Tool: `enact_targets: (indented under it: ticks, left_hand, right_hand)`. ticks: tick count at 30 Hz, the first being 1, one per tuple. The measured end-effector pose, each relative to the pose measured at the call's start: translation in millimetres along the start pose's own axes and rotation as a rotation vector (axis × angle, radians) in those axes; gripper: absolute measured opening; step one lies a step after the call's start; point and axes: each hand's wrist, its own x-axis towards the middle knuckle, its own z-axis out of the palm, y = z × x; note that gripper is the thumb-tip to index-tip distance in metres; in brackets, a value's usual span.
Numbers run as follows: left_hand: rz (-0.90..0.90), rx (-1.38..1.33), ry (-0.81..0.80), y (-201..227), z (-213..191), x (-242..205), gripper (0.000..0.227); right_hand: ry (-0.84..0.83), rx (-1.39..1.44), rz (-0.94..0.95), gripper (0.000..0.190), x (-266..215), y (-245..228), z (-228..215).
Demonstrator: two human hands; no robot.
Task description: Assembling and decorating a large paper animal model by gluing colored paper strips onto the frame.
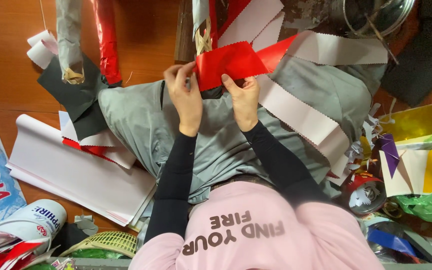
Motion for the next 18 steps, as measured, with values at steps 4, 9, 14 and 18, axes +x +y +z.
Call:
enact_targets:
  ticks: [4, 9, 14, 18]
  left_hand:
    - [-0.222, -0.235, -0.143, -18.9, 4.9, -9.4, 0.029]
    - [-0.42, -0.538, -0.434, 16.1, 2.6, 15.7, 0.065]
    - [-0.548, -0.635, -0.371, 3.4, 13.0, 7.6, 0.07]
    - [-0.756, -0.64, -0.362, 14.6, 13.3, 8.5, 0.07]
  right_hand:
    - [-0.011, 0.059, 0.017, 0.028, 2.0, 10.1, -4.7]
    - [0.013, 0.203, 0.179, 0.024, 5.9, 9.6, -4.4]
    - [-0.003, -0.022, 0.246, 0.027, 5.6, 68.7, -61.7]
    - [-0.023, -0.129, 0.096, 0.054, -18.6, 48.7, -51.1]
